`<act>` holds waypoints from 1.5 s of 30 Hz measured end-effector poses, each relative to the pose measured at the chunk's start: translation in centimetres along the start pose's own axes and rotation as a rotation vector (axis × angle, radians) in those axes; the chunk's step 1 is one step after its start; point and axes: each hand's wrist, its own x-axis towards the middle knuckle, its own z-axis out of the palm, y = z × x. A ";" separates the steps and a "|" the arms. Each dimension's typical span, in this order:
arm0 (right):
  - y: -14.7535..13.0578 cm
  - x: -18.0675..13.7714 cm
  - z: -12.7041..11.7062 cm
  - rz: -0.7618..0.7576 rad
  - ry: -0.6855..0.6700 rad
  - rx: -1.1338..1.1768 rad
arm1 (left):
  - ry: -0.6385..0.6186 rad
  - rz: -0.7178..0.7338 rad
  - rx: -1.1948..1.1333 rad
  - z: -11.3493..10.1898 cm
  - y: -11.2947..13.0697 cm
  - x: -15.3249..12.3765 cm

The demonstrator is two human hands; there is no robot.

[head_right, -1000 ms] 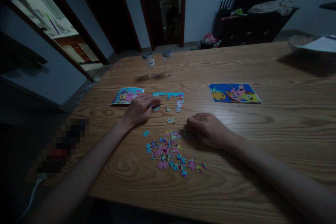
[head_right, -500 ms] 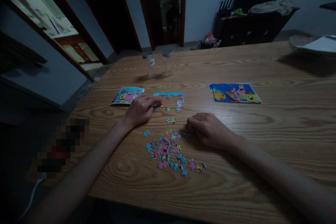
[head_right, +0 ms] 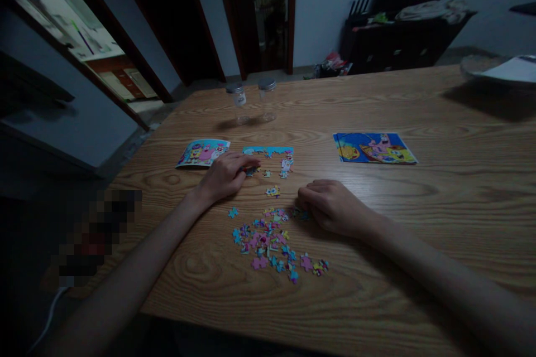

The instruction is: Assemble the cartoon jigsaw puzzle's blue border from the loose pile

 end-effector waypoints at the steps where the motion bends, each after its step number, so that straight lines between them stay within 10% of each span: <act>1: 0.0 0.0 0.0 0.000 0.000 0.000 | -0.001 0.001 -0.009 0.0 0.0 0.0; 45: 0.1 0.1 0.1 -0.044 0.041 -0.017 | 0.002 0.020 -0.056 -0.4 0.4 -0.1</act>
